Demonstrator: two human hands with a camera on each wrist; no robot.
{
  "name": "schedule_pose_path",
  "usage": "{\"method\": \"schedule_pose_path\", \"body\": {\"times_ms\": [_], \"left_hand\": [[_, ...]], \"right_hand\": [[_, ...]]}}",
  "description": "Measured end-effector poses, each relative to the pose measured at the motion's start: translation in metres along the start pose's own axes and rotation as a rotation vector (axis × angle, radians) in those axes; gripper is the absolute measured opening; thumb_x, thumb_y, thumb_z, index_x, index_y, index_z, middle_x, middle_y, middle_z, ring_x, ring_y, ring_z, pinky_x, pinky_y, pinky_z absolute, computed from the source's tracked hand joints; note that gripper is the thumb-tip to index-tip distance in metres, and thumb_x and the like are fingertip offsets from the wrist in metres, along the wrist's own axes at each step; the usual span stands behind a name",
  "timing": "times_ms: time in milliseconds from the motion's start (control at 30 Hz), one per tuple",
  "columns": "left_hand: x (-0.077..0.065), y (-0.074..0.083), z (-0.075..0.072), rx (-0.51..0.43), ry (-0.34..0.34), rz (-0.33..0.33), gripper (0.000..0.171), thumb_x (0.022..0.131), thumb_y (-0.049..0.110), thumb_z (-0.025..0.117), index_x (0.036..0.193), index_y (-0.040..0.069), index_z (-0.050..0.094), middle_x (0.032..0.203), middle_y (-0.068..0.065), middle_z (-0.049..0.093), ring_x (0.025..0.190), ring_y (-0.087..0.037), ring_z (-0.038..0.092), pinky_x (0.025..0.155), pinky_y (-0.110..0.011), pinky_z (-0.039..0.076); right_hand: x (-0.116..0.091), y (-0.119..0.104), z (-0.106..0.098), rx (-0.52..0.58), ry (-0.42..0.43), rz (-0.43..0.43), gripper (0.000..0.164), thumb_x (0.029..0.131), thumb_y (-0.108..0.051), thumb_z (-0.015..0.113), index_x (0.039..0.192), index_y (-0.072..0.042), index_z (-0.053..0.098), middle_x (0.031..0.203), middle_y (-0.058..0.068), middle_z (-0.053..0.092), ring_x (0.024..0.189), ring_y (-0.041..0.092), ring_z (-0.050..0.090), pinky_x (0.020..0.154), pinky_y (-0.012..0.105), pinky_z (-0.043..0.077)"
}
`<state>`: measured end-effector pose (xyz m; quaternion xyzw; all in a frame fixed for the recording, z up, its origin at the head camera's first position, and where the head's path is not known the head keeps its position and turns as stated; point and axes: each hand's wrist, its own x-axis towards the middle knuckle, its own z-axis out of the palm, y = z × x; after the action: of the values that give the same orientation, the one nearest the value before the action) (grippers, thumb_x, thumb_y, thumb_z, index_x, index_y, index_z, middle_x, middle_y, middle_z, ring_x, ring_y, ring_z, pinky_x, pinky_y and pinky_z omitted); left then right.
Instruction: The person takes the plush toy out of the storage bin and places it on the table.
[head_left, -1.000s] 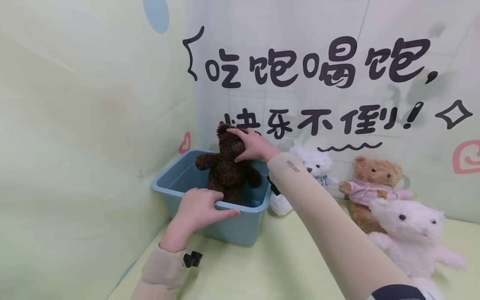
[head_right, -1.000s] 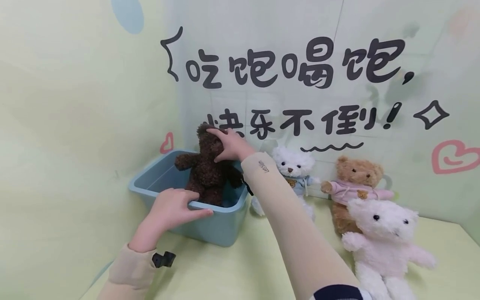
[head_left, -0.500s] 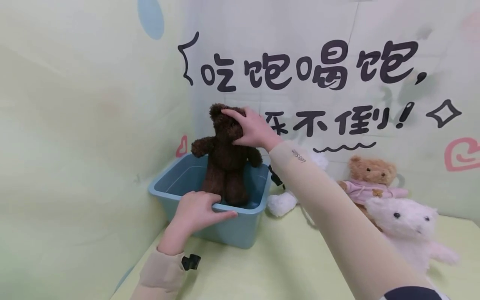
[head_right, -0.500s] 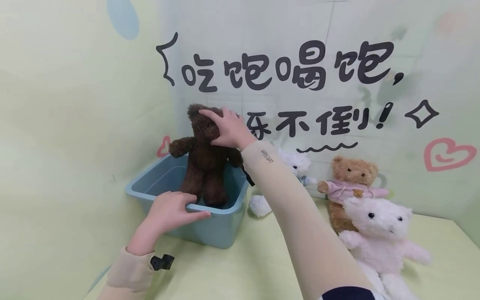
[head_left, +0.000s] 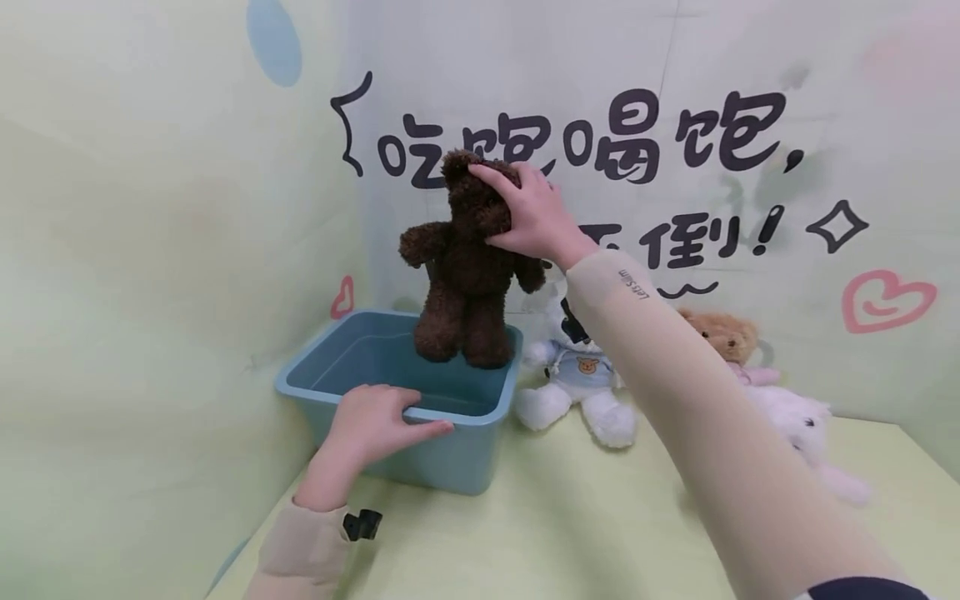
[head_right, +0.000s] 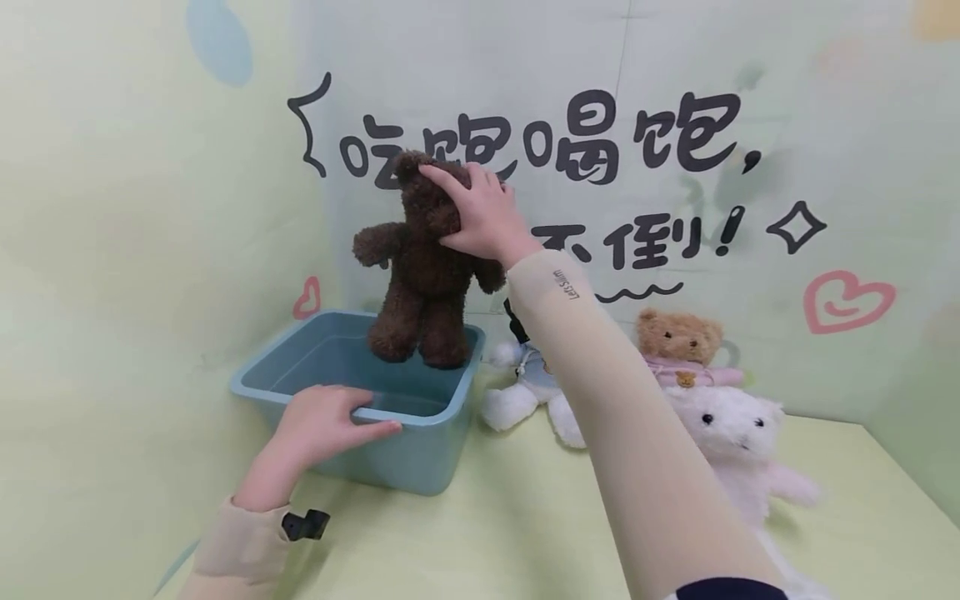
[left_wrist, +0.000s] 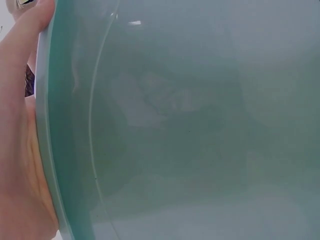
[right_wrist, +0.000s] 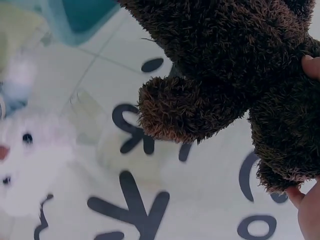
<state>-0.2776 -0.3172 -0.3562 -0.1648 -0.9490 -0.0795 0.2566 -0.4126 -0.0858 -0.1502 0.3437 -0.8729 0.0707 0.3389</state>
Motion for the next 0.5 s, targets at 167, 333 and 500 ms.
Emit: {"method": "schedule_pose_path", "body": {"times_ms": [167,333,500], "left_hand": [[0.002,0.0,0.002,0.0,-0.011,-0.002,0.061,0.062,0.082,0.036,0.052,0.022,0.032,0.047,0.008,0.021,0.042,-0.01,0.022,0.043,-0.029,0.017],[0.001,0.0,0.007,-0.002,-0.003,0.007,0.061,0.062,0.082,0.037,0.053,0.022,0.031,0.048,0.008,0.021,0.043,-0.01,0.024,0.044,-0.029,0.019],[0.002,-0.001,0.007,-0.001,0.015,0.011,0.06,0.062,0.081,0.038,0.053,0.022,0.03,0.048,0.009,0.021,0.042,-0.01,0.026,0.043,-0.029,0.021]], "right_hand": [[-0.006,0.012,-0.02,-0.057,0.022,-0.008,0.085,0.068,-0.045,0.068,0.136,-0.045,0.016,0.13,0.013,0.028,0.117,0.029,0.031,0.088,0.052,0.027],[-0.016,0.024,-0.04,-0.1,0.028,0.012,0.086,0.066,-0.046,0.069,0.136,-0.044,0.018,0.131,0.013,0.029,0.118,0.03,0.032,0.085,0.052,0.028],[-0.031,0.038,-0.055,-0.12,-0.005,0.059,0.087,0.067,-0.047,0.068,0.135,-0.046,0.015,0.133,0.015,0.028,0.118,0.031,0.032,0.086,0.053,0.026]]}}
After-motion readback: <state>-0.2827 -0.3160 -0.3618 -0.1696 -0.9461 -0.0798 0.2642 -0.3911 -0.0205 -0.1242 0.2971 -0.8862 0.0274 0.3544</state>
